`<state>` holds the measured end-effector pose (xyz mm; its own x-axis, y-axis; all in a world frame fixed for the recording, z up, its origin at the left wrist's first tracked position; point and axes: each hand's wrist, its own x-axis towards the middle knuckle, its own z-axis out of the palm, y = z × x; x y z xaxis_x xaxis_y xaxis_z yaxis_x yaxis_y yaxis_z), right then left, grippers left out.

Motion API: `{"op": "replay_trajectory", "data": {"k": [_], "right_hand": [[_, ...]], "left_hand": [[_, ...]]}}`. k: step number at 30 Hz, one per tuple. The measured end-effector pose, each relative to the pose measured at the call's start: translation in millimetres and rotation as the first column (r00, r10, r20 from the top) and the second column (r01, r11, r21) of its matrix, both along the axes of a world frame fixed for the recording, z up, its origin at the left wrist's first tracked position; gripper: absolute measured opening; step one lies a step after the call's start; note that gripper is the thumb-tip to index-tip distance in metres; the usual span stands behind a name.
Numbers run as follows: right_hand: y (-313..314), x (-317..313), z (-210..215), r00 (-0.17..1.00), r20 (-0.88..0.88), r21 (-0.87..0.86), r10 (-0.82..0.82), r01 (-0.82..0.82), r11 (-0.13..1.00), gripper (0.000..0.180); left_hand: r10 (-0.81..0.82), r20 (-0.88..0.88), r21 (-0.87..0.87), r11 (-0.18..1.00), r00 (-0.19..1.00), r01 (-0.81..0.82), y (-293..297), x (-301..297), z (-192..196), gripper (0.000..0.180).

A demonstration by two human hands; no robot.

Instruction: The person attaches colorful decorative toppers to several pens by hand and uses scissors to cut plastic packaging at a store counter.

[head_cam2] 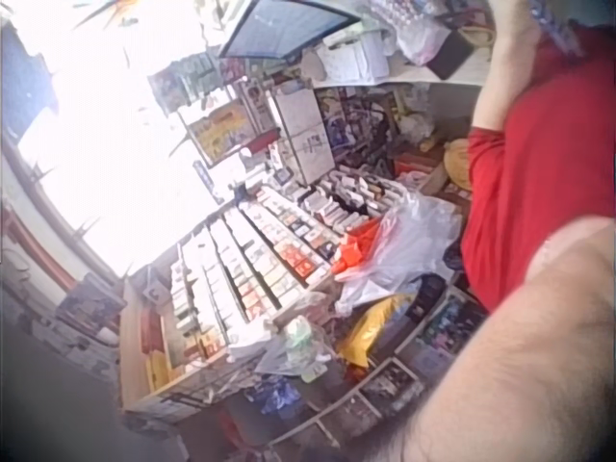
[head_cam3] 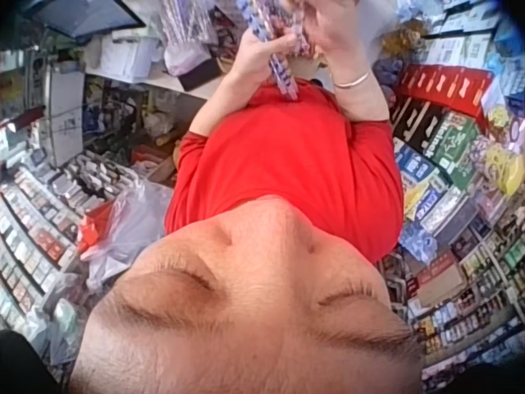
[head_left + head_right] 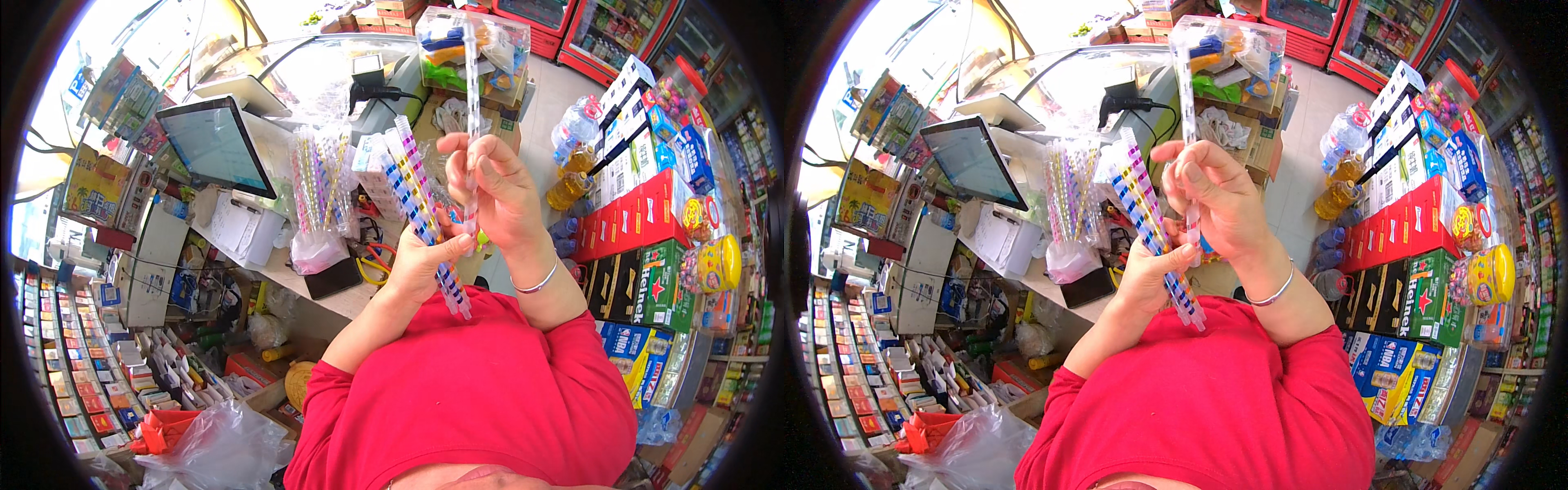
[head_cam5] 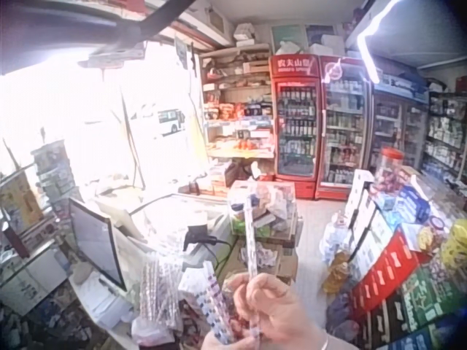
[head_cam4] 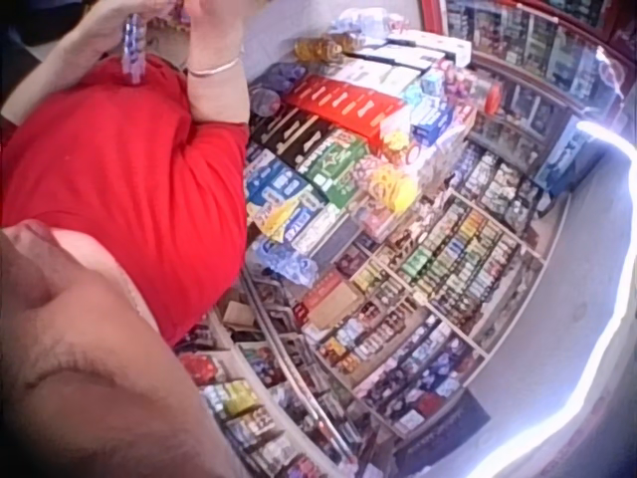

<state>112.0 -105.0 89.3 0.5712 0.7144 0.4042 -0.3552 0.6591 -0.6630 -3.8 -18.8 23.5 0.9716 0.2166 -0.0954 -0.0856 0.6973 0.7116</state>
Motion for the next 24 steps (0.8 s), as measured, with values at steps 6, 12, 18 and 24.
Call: {"op": "replay_trajectory", "data": {"k": [6,12,18,24], "right_hand": [[0.0,-0.7,0.4,0.981,-0.171,-0.032,0.092,-0.099,0.995,0.012],[3.0,7.6,-8.9,0.925,-0.292,0.040,0.244,-0.244,0.969,0.014],[4.7,7.5,-10.8,0.878,-0.347,0.080,0.328,-0.321,0.944,0.013],[4.1,0.6,-8.7,0.910,-0.309,0.081,0.275,-0.263,0.961,0.013]], "left_hand": [[-0.109,-0.022,-0.069,0.992,0.994,0.107,-0.4,0.5,-3.1,0.036],[-0.228,0.015,-0.094,0.969,0.973,0.229,5.0,-2.2,-0.7,0.032],[-0.187,0.014,-0.057,0.981,0.982,0.187,2.7,-4.4,-0.2,0.037],[-0.225,0.031,-0.053,0.973,0.974,0.227,4.3,-7.4,6.0,0.037]]}}
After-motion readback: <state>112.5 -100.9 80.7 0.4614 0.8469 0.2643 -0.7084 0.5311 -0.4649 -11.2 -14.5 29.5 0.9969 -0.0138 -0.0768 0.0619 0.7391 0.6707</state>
